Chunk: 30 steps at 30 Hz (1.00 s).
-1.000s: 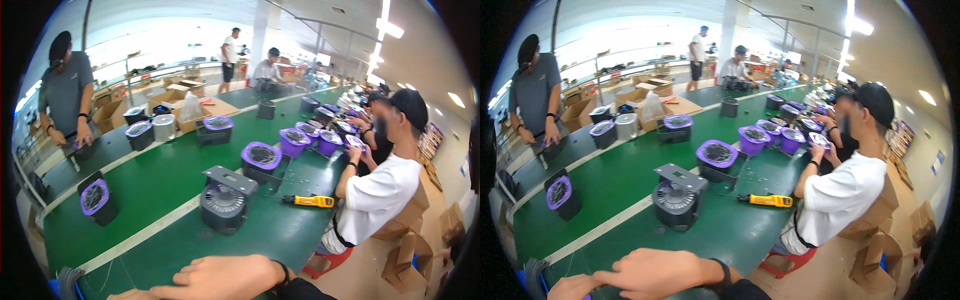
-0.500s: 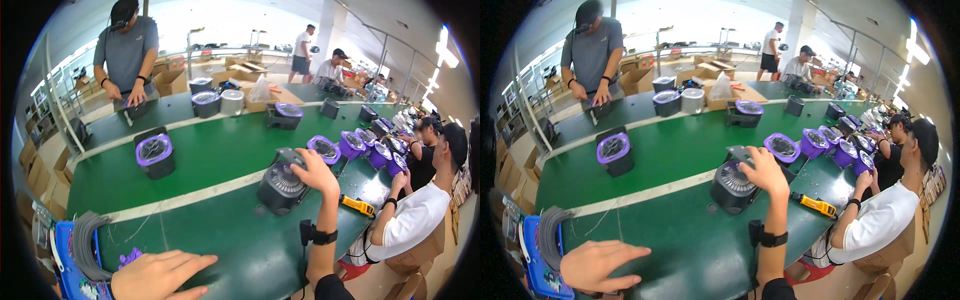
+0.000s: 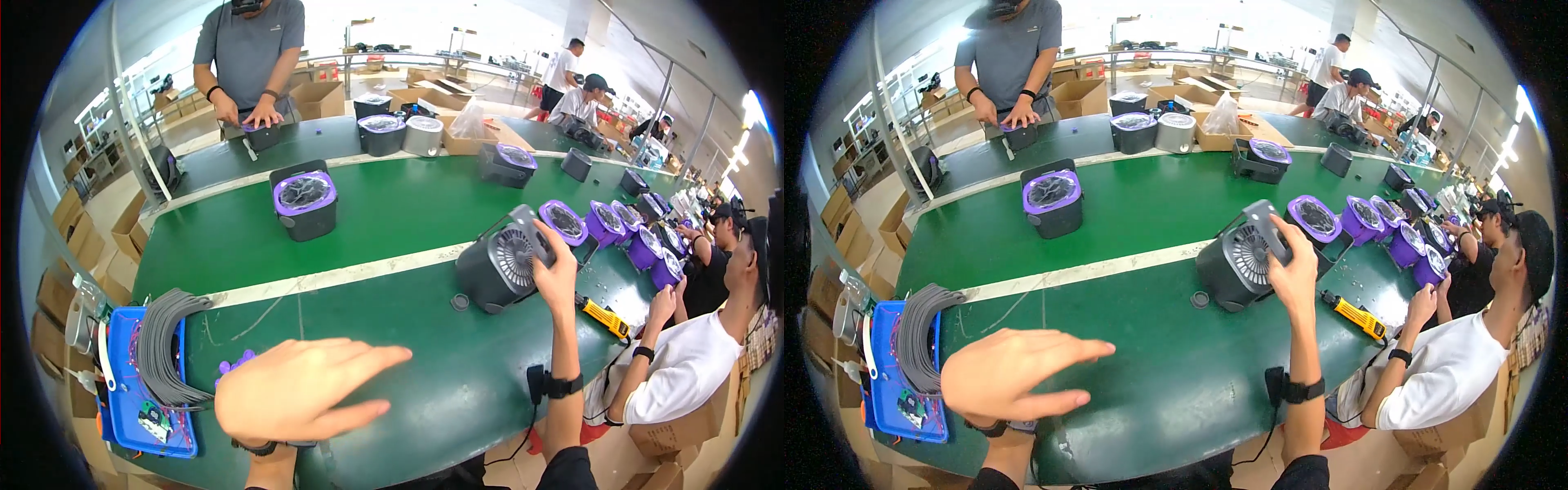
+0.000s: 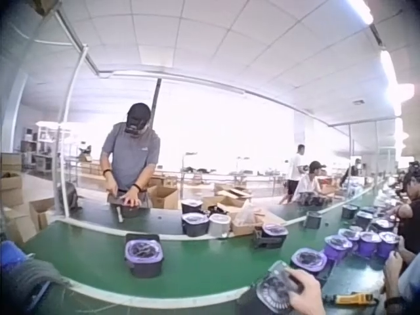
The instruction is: Assembling plastic housings for electronic stage lights on a factory production line.
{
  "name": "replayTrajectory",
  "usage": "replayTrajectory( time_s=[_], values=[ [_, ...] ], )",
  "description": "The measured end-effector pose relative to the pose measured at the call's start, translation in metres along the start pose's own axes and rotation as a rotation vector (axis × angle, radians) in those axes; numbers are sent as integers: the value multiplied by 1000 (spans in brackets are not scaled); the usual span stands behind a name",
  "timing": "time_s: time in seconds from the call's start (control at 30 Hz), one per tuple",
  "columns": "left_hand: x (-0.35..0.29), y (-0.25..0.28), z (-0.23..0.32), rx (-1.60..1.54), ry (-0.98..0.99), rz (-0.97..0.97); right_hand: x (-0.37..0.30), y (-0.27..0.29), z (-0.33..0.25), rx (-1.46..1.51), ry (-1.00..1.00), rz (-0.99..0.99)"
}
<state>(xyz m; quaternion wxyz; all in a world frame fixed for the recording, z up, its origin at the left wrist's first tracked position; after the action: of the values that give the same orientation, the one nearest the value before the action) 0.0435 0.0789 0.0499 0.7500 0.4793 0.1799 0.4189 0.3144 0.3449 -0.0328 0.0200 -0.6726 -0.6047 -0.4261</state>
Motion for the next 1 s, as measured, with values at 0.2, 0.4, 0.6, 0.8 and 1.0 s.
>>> replayTrajectory(
  time_s=[0.2, 0.4, 0.6, 0.8, 1.0],
  values=[
    [20, 5, -42, -89, 13, 154, -59, 41, -4, 702, -241, 135],
    [47, -19, -48, -387, -26, 288, -173, -5, 3, 1469, -829, -181],
    [33, -81, -49, -547, 89, 305, -225, -36, -21, 1468, -997, -222],
    [17, -85, -62, -277, 352, 422, -241, -47, -27, 1400, -925, -194],
    [8, -81, -62, -210, 487, 392, -254, -64, -30, 1222, -856, -97]
  ],
)
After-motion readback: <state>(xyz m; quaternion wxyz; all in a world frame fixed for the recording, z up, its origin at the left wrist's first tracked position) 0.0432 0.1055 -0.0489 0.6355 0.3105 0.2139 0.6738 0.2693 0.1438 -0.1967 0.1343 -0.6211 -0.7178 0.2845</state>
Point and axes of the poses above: each hand's wrist, its own x-axis towards the middle knuckle, its own y-axis out of the back of the hand, z = x × y, the point moved 7 cm from there along x, towards the middle knuckle, and after that the axes turned 6 degrees about -y, right-handed, at the moved point
